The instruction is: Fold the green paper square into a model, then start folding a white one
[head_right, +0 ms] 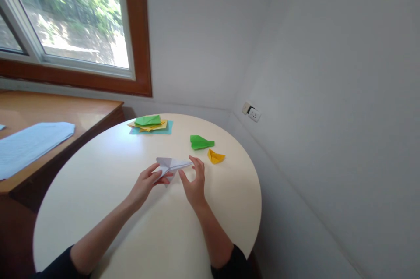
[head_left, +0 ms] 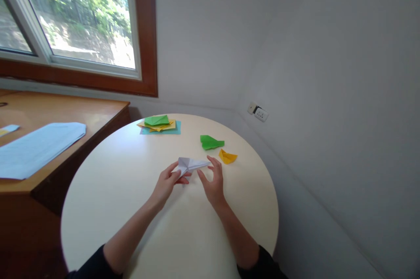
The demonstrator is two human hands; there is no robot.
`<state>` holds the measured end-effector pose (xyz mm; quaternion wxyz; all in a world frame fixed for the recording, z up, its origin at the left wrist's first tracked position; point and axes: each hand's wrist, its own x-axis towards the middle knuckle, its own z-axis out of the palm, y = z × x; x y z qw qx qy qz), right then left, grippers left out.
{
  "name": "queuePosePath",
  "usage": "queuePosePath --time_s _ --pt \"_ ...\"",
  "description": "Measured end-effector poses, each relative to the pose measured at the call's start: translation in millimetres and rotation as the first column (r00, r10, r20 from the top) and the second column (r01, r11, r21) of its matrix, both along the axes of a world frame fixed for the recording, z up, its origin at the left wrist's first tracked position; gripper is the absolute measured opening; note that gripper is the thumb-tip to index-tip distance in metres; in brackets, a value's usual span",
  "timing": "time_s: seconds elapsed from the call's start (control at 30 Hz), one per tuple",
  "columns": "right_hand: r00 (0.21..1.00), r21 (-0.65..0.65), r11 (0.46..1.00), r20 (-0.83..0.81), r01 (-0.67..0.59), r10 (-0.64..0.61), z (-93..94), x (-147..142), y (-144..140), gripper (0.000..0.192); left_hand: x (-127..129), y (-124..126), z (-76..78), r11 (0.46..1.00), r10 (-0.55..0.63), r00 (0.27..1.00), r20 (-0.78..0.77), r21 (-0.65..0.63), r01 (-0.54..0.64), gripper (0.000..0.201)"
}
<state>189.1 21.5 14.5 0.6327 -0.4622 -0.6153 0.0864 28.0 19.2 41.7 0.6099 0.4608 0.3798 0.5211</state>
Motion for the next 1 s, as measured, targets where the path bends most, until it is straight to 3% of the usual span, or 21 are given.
queuePosePath --time_s 0.13,0.33,0.47,0.57,0.67,0.8,1.0 --pt "0.945 -0.158 0.960 -0.270 -0.232 0.184 -3.8 -0.6 3.0 0.035 -1.6 -0.9 6.5 0.981 -0.094 0.990 0.109 -0.158 0.111 0.050" --pt "0.890 -0.256 0.935 -0.442 -0.244 0.111 1.1 -1.9 3.1 0.025 -8.3 3.8 8.6 0.960 -0.146 0.980 0.132 -0.220 0.172 0.045" --pt "0.858 -0.273 0.940 -0.512 -0.207 0.040 4.8 0.3 4.1 0.027 -13.6 8.6 5.8 0.984 -0.050 0.987 0.150 -0.165 0.075 0.039" --pt "0.839 -0.280 0.942 -0.543 -0.186 0.005 6.7 0.6 4.1 0.028 -13.5 9.5 3.5 0.991 0.053 0.997 0.064 -0.124 -0.044 0.038" --pt "0.821 -0.282 0.935 -0.571 -0.215 0.017 8.0 -2.2 2.3 0.029 -9.7 7.7 1.3 0.993 0.018 1.000 0.015 -0.117 -0.016 0.044" --pt "0.794 -0.276 0.912 -0.603 -0.303 0.081 7.6 -8.2 -0.9 0.029 -3.6 5.2 -2.3 0.989 -0.036 0.993 0.111 -0.136 0.051 0.042" --pt "0.745 -0.275 0.885 -0.657 -0.377 0.113 3.0 -11.8 -1.0 0.030 -0.5 8.1 -5.5 0.961 0.167 0.948 0.272 -0.260 -0.095 0.030"
